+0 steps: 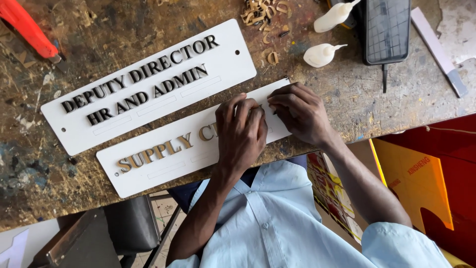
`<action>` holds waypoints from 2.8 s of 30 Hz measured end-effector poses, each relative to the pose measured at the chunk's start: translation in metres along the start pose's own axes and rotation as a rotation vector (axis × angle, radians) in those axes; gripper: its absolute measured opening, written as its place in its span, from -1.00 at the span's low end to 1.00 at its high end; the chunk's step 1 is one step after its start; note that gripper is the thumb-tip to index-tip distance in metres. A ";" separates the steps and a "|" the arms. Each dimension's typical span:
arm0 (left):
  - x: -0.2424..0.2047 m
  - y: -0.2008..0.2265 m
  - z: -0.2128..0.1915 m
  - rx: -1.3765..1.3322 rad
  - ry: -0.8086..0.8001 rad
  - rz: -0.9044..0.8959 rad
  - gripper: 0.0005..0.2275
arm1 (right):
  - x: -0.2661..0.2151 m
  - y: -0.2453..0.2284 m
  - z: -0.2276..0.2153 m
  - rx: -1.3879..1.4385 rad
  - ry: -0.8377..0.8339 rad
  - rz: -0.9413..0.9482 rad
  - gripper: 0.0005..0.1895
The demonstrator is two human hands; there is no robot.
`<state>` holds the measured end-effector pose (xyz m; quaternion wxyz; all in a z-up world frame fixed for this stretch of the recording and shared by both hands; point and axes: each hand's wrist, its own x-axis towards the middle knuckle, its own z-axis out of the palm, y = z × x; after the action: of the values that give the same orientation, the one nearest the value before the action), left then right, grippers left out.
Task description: The person assembles office signs by placing black and gold letters onto white boards. They arrange the letters to form titles such as 'DEPUTY DIRECTOR HR AND ADMIN' and 'SUPPLY CHAIN 2', then peel off protective backing from a blue logo on a third sign.
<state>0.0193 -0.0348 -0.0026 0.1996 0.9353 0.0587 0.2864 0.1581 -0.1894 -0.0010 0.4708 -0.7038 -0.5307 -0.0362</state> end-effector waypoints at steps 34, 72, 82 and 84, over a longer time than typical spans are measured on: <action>0.015 -0.026 -0.050 -0.675 -0.035 -0.097 -0.94 | 0.038 -0.063 -0.008 0.454 -0.282 0.480 -0.86; -0.017 -0.051 -0.045 -0.202 -0.244 -0.059 -0.70 | 0.030 -0.049 0.025 -0.277 -0.342 0.323 -0.92; -0.013 -0.046 -0.047 -0.225 -0.219 -0.063 -0.72 | 0.021 -0.065 0.035 -0.305 -0.209 0.357 -0.90; -0.008 -0.042 -0.049 -0.245 -0.225 -0.057 -0.77 | 0.018 -0.062 0.034 -0.312 -0.205 0.370 -0.91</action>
<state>-0.0150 0.0182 0.0136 0.3255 0.9280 0.0272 0.1791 0.1017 -0.1530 0.0285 0.2990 -0.8529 -0.4260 0.0404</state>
